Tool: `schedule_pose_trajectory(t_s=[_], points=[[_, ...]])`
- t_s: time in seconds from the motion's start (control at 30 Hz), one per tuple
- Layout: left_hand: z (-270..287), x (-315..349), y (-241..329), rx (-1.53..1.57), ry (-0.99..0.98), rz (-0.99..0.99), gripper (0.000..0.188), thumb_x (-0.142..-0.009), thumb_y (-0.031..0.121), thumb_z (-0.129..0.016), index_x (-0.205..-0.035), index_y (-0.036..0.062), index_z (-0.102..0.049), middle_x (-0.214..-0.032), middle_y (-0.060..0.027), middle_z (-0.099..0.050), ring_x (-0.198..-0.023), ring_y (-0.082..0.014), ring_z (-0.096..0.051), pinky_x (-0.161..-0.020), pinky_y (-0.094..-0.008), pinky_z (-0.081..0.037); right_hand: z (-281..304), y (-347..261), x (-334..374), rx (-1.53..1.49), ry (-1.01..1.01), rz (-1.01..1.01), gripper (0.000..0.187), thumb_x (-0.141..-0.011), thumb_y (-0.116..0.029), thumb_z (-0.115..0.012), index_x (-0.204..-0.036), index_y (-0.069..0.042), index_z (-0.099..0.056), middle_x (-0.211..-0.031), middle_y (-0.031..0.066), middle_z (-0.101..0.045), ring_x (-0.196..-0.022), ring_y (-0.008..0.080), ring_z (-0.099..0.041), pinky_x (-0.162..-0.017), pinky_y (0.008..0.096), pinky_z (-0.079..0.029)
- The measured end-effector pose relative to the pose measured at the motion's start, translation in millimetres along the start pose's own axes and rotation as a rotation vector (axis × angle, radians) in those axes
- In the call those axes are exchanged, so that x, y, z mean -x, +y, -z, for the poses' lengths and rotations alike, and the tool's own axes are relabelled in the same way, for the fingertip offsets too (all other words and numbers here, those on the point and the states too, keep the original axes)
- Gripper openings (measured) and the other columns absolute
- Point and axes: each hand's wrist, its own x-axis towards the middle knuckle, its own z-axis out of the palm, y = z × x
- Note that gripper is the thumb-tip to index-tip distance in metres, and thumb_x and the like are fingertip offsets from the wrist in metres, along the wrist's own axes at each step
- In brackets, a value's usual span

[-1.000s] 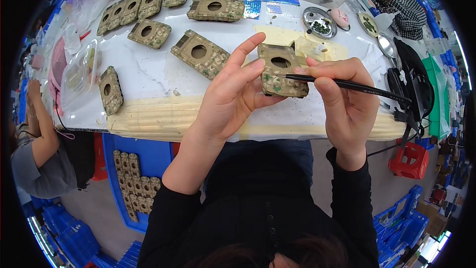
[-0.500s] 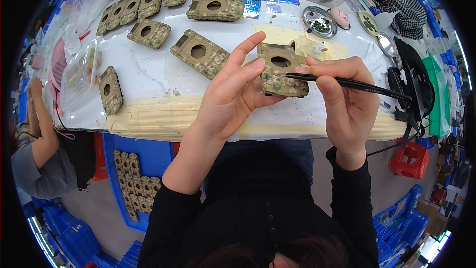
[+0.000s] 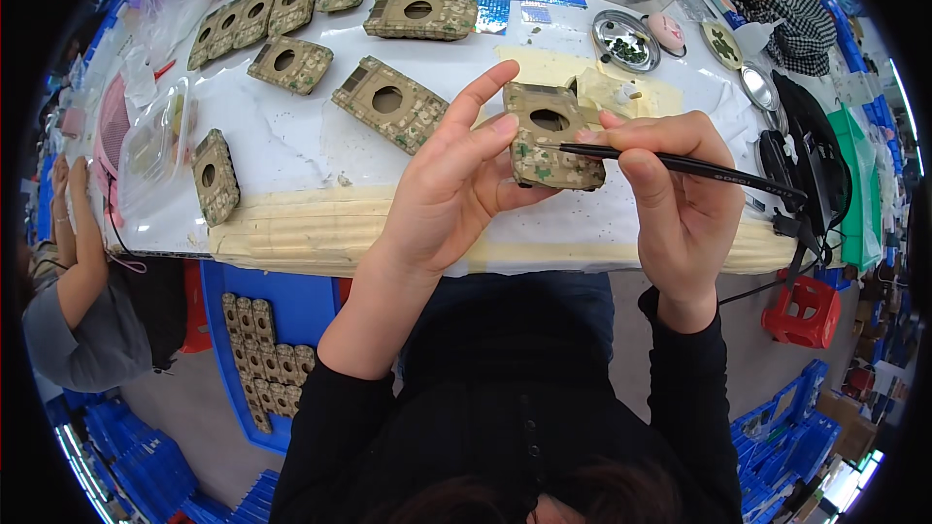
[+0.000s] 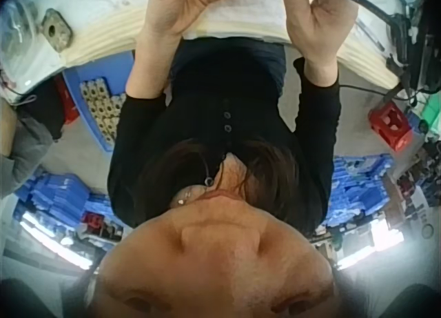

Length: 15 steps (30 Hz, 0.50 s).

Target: Using a fine brush and paint to add camouflage or weathering details to small plastic toy tank shells at a factory workbench.

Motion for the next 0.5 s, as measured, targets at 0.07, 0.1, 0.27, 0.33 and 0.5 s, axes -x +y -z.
schedule_pose_trajectory(t_s=[0.07, 0.1, 0.27, 0.33, 0.5], points=[[0.5, 0.1, 0.5, -0.004, -0.006, 0.002, 0.052, -0.095, 0.015, -0.036, -0.143, 0.0048, -0.017, -0.125, -0.0197, -0.051, -0.106, -0.0250, -0.060, -0.083, -0.0355, -0.057, 0.0, -1.0, 0.9, -0.004, 0.010, -0.022, 0.011, -0.082, -0.008, -0.067, -0.088, 0.001, -0.063, -0.081, 0.0056, -0.063, -0.076, 0.0148, -0.059, -0.080, 0.0284, -0.048], [0.7, 0.2, 0.5, -0.005, -0.009, 0.003, 0.053, -0.095, 0.015, -0.036, -0.143, 0.0048, -0.017, -0.125, -0.0198, -0.050, -0.106, -0.0250, -0.060, -0.083, -0.0356, -0.057, 0.0, -1.2, 1.1, -0.005, 0.015, -0.033, 0.011, -0.082, -0.008, -0.068, -0.089, 0.001, -0.063, -0.082, 0.0057, -0.063, -0.076, 0.0150, -0.059, -0.080, 0.0284, -0.048], [0.2, 0.0, 0.2, 0.000, -0.001, 0.005, 0.053, -0.095, 0.015, -0.036, -0.143, 0.0047, -0.017, -0.126, -0.0199, -0.050, -0.106, -0.0249, -0.060, -0.083, -0.0357, -0.056, 0.5, 0.9, -0.1, -0.002, -0.001, 0.012, 0.011, -0.082, -0.008, -0.068, -0.089, 0.001, -0.063, -0.082, 0.0060, -0.063, -0.077, 0.0153, -0.059, -0.077, 0.0274, -0.047], [0.1, 0.2, 0.1, -0.002, 0.004, 0.004, 0.053, -0.095, 0.015, -0.036, -0.143, 0.0047, -0.017, -0.126, -0.0199, -0.050, -0.106, -0.0249, -0.060, -0.083, -0.0356, -0.056, 0.4, 1.2, -0.7, -0.002, -0.006, 0.026, 0.011, -0.082, -0.007, -0.068, -0.089, 0.001, -0.063, -0.082, 0.0062, -0.063, -0.077, 0.0152, -0.059, -0.075, 0.0269, -0.047], [0.3, -0.1, 0.0, -0.007, -0.001, 0.003, 0.053, -0.095, 0.016, -0.036, -0.143, 0.0049, -0.017, -0.125, -0.0199, -0.050, -0.106, -0.0248, -0.060, -0.083, -0.0351, -0.056, 0.8, 1.5, 0.0, -0.005, -0.003, 0.016, 0.011, -0.083, -0.007, -0.067, -0.089, 0.001, -0.063, -0.082, 0.0064, -0.063, -0.077, 0.0149, -0.059, -0.072, 0.0258, -0.047]])
